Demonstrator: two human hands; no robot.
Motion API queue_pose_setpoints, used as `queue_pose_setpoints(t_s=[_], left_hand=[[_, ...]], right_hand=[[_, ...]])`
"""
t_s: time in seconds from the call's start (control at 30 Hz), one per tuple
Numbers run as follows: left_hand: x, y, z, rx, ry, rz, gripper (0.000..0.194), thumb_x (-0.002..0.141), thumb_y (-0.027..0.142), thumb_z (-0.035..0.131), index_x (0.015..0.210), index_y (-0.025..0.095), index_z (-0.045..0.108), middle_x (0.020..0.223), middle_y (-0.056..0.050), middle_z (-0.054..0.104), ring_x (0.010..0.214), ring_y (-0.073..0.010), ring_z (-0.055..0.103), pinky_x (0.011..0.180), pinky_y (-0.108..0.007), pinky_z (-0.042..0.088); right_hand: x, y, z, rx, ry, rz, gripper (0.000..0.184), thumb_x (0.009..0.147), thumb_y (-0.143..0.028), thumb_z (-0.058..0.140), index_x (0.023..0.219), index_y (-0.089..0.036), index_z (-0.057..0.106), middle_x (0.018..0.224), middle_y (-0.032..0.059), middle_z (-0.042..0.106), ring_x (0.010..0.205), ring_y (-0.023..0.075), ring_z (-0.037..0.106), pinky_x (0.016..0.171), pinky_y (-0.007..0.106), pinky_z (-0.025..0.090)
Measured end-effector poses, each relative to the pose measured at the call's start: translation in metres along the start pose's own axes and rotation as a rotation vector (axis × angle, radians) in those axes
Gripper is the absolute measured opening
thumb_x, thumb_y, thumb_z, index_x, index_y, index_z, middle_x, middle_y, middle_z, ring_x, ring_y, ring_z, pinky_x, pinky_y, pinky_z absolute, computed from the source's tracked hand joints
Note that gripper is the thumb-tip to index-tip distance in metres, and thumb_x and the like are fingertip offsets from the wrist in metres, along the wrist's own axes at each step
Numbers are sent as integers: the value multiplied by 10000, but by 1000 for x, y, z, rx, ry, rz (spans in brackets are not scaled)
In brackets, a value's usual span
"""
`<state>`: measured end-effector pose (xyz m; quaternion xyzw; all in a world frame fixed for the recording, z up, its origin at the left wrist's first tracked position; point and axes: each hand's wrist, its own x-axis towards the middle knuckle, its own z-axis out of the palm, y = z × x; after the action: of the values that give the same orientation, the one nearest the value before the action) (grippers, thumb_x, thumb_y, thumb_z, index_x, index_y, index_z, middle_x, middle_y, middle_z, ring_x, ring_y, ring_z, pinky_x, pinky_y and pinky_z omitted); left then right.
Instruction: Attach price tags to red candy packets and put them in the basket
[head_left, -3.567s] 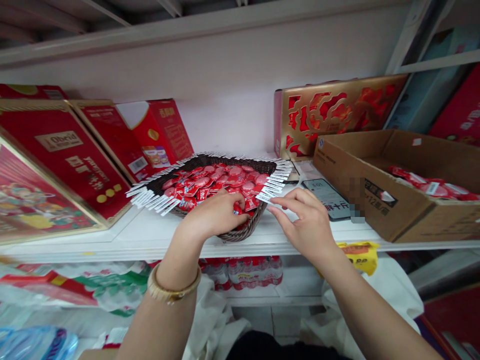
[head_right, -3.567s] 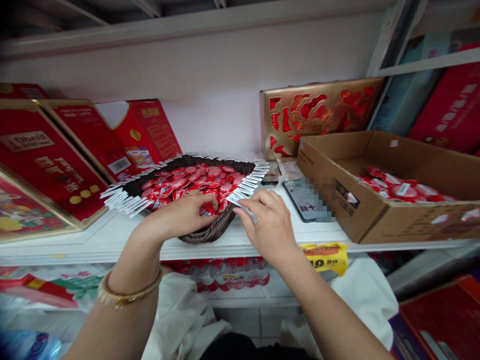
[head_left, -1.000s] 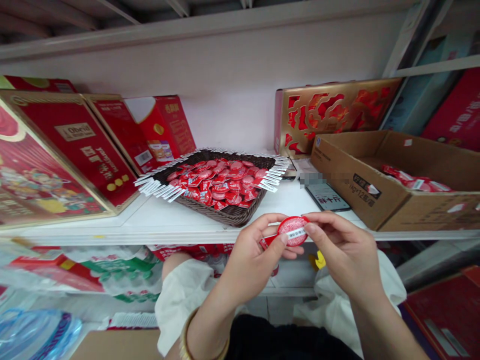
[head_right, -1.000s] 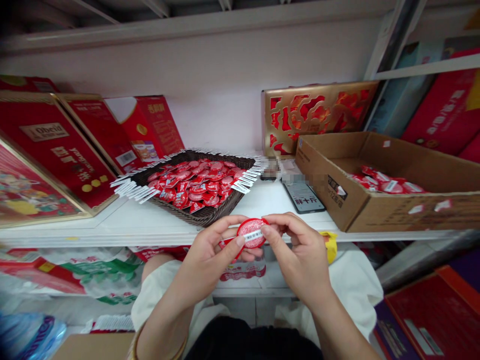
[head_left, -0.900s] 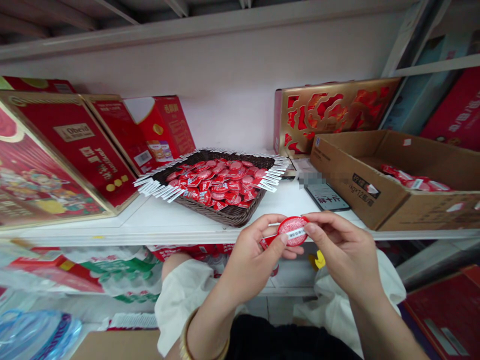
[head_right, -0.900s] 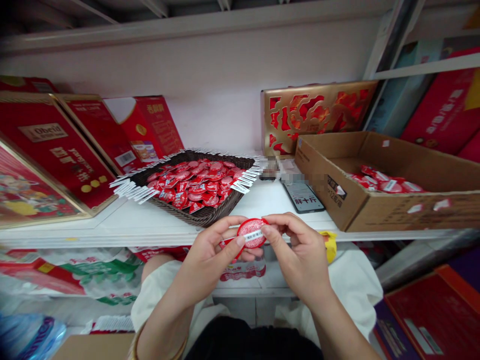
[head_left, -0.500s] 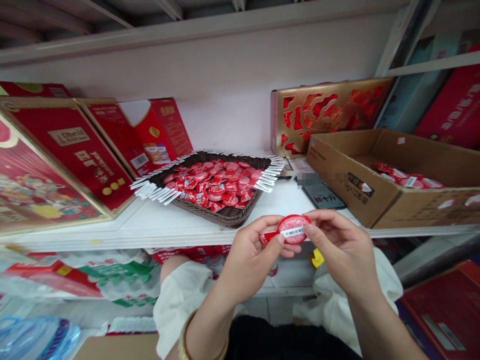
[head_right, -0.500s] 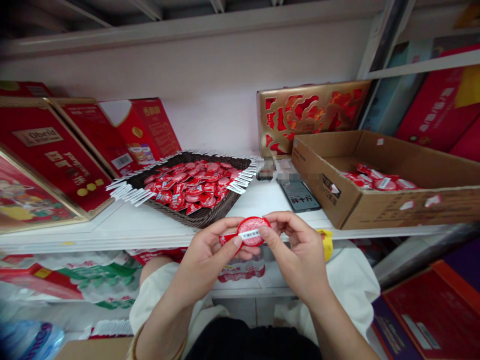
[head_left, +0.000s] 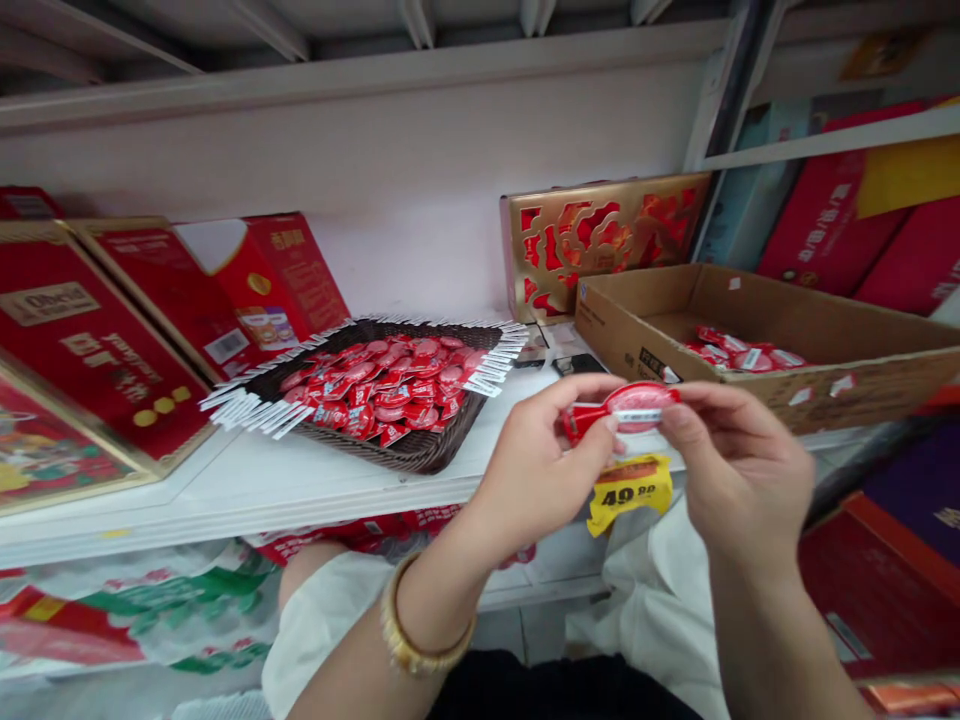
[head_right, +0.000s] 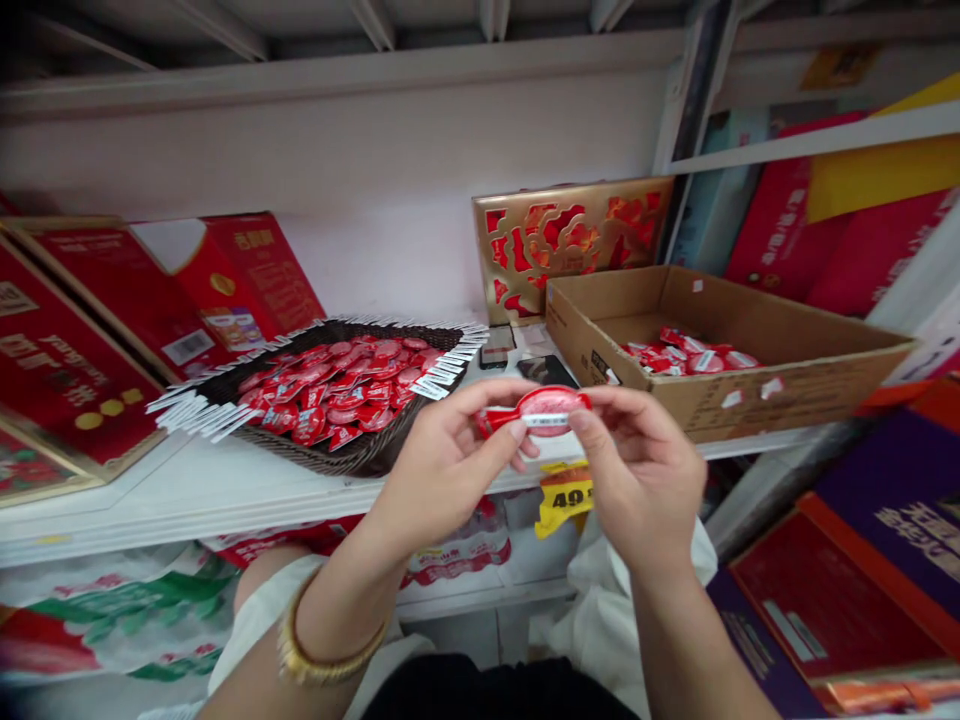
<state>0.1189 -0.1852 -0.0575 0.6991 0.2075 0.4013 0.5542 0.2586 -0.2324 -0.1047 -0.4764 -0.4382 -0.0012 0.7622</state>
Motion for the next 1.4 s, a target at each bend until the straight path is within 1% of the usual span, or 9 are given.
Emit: queue_pose_setpoints(t_s=[0.13,0.3,0.43,0.57,0.63,0.77,0.83,0.97,1.4], left_hand=[[68,6,40,9,-83,202,446,862,107,541,1303,164,512,1083,-94,683,912,-190,687,824,-330,576],[115,2,70,372,-85,343,566,842,114,577,1388,158,430,1291,-172,588,1217,-301,567,991,-434,499],[87,-4,55,526,-11,480,454,867,106,503,1319,140,510,1304,-155,582,1220,-252,562,1040,-390,467],[32,-5,10,609,123,544,311,901,139,496,1190,156,612,1205,-109,635,1087,-193,619,979,-317,495],[8,-5,-20,695,253,525,245,910,155,514,1118,163,644,1119,-88,661,964,-164,645,924,-293,507],[-25,-6,-72,942,513,338,177,903,228,560,1042,182,659,1059,-72,680,842,-158,654,833,-294,524],[-34,-7,-87,1105,495,157,222,903,283,574,1083,184,659,1056,-82,702,845,-191,670,835,-336,527],[-46,-7,-94,1369,287,-98,274,932,367,538,1070,192,697,973,-99,747,858,-271,700,783,-392,530],[-69,-3,-112,1337,111,54,321,974,325,460,1161,176,675,1003,-103,731,924,-244,680,843,-376,517]], right_hand=[[66,16,-20,-147,280,-159,258,799,-370,729,916,-141,736,813,68,724,679,145,662,656,294,538],[108,37,-57,-411,328,-128,352,738,-288,760,1051,-126,750,911,118,707,661,152,628,650,319,484],[80,33,-63,-455,238,-132,366,889,-360,635,1236,-252,678,1154,126,662,948,268,649,773,373,477],[47,22,-39,-301,250,-191,238,838,-312,705,1057,-226,743,991,103,708,830,248,657,735,390,483],[36,18,-21,-231,207,-222,172,810,-305,731,948,-204,749,878,77,709,771,218,645,736,385,490],[17,10,13,-250,-66,-268,83,840,-273,692,882,-209,722,798,37,689,732,180,614,709,339,482],[9,7,29,-277,-183,-309,58,847,-254,684,860,-209,716,786,34,690,722,172,611,706,328,481],[-4,9,59,-284,-349,-343,87,855,-279,680,891,-214,725,815,41,704,757,184,627,732,340,491],[-23,13,93,-373,-473,-453,123,839,-286,717,939,-235,769,845,56,679,793,207,601,755,367,487]])
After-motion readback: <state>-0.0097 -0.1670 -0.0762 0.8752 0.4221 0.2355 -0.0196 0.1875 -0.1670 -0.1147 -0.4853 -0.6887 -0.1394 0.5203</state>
